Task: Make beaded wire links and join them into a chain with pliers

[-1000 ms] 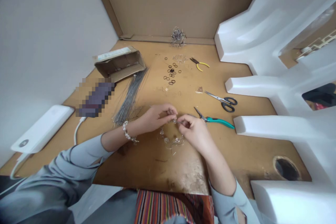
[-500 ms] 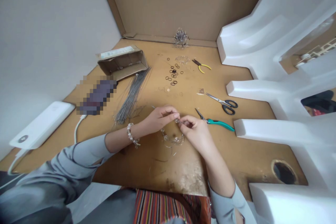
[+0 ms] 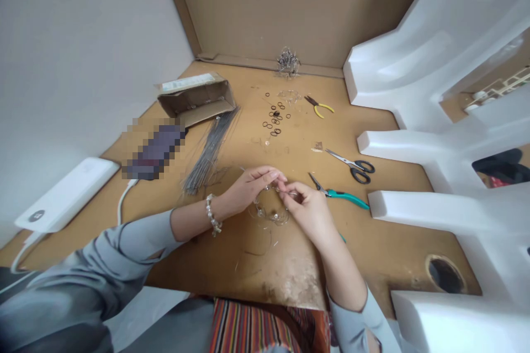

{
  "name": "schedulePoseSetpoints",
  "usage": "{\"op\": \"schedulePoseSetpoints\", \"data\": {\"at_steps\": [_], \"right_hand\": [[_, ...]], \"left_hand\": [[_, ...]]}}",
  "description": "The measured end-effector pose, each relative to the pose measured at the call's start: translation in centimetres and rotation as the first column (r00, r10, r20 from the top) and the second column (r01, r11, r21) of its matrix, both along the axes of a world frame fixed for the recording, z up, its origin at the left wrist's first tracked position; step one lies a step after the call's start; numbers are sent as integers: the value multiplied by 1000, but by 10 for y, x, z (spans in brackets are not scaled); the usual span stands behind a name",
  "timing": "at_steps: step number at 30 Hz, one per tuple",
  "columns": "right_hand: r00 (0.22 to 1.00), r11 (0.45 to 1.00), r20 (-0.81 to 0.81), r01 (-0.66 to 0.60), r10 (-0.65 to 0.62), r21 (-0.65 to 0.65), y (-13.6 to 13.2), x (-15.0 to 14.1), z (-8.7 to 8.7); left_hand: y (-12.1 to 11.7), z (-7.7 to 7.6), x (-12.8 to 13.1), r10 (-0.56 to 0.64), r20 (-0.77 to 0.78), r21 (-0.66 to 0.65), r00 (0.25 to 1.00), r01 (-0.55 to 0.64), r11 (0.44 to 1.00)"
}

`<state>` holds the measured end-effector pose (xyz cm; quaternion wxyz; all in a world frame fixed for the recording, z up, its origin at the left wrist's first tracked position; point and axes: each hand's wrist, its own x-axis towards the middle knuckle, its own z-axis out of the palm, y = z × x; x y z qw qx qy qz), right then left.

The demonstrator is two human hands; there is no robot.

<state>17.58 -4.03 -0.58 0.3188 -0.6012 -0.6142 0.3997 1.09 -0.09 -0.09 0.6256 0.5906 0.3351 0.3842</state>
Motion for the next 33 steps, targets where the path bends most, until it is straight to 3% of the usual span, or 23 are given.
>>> {"op": "schedulePoseSetpoints", "data": {"at_steps": [6,9,11,13,15,17,20,23,26,29,31,33], "right_hand": [[997,999,-65,38,-37,10,-3,5,8],[967,980,207,116,-149,162,-9,27,11],[873,957,455,43,-177,288,-14,49,11],[721,928,665,-86,-193,363,-18,71,7],[613,919,769,-175,-181,355,-21,89,2],[574,925,806,-214,-141,314,-21,99,0],[620,920,775,-225,-120,322,-19,95,8],[739,914,664,-185,-112,360,-14,71,23],[851,943,524,-206,41,260,-6,43,32],[932,955,295,-261,210,142,3,23,30],[953,965,208,-243,220,94,5,16,26],[958,979,227,-194,175,63,1,12,22]], "left_hand": [[2,4,-3,47,-22,19,999,-47,999],[4,3,-4,27,16,16,999,-28,999],[5,1,-4,9,51,15,999,-10,1000],[7,-2,-4,-13,73,15,997,12,1000],[9,-4,-5,-38,77,21,996,36,999],[10,-4,-6,-56,73,28,996,54,998],[11,-4,-8,-95,76,24,993,93,995],[10,-3,-9,-155,84,16,984,154,988],[9,-2,-9,-199,83,25,976,198,980],[10,-2,-11,-226,88,39,970,223,974],[11,-2,-12,-234,90,39,968,232,972],[14,-2,-12,-213,66,19,975,212,977]]}}
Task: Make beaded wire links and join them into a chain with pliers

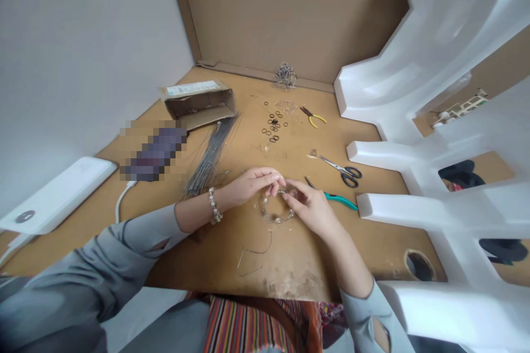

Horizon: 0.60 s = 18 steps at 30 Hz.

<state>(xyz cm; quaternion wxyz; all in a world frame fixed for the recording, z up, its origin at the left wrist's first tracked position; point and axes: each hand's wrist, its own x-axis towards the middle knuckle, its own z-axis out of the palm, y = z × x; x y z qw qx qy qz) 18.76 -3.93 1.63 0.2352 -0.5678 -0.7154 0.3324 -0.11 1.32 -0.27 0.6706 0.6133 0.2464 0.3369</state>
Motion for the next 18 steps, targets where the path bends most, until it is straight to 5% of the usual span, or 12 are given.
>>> {"op": "schedulePoseSetpoints", "data": {"at_steps": [5,11,18], "right_hand": [[976,986,144,167,-164,-10,-22,-10,-4],[951,968,189,252,-245,-15,-37,-22,-13],[959,958,114,243,-261,152,-44,-19,-25]], "left_hand": [[-2,2,3,107,-181,26,978,-104,994],[-23,3,12,233,-300,292,925,-144,945],[-31,-3,18,231,-285,269,930,-154,951]]}}
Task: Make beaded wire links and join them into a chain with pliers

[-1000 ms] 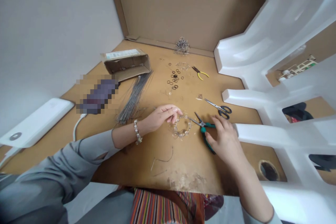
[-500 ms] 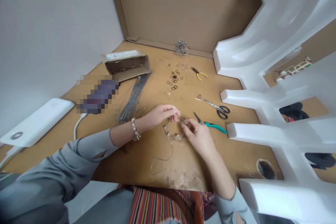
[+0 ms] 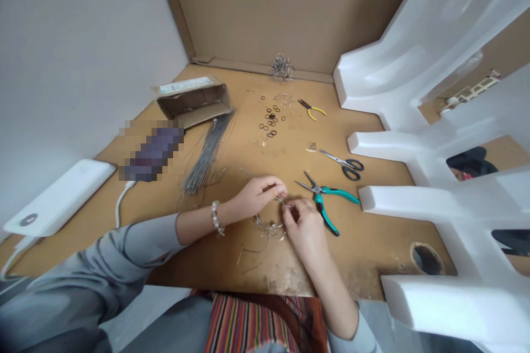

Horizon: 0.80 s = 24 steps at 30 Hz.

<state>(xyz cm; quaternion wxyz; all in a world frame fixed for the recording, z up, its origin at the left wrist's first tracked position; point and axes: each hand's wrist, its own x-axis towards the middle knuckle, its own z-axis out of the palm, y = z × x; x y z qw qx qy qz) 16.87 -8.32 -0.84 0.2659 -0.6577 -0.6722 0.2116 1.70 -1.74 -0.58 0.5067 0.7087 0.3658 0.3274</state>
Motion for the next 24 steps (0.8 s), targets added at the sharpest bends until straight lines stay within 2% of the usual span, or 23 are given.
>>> {"op": "schedulePoseSetpoints", "data": {"at_steps": [2,8,24], "right_hand": [[1000,1000,-8,-19,19,15,-1,2,-3],[1000,998,-9,-8,7,-63,6,8,-10],[998,993,-66,-20,13,-115,16,6,-10]], "left_hand": [[0,-1,0,-31,-19,1,999,31,1000],[3,1,-4,-67,-77,155,995,78,985],[4,-8,-5,-34,-62,178,998,44,983]]}}
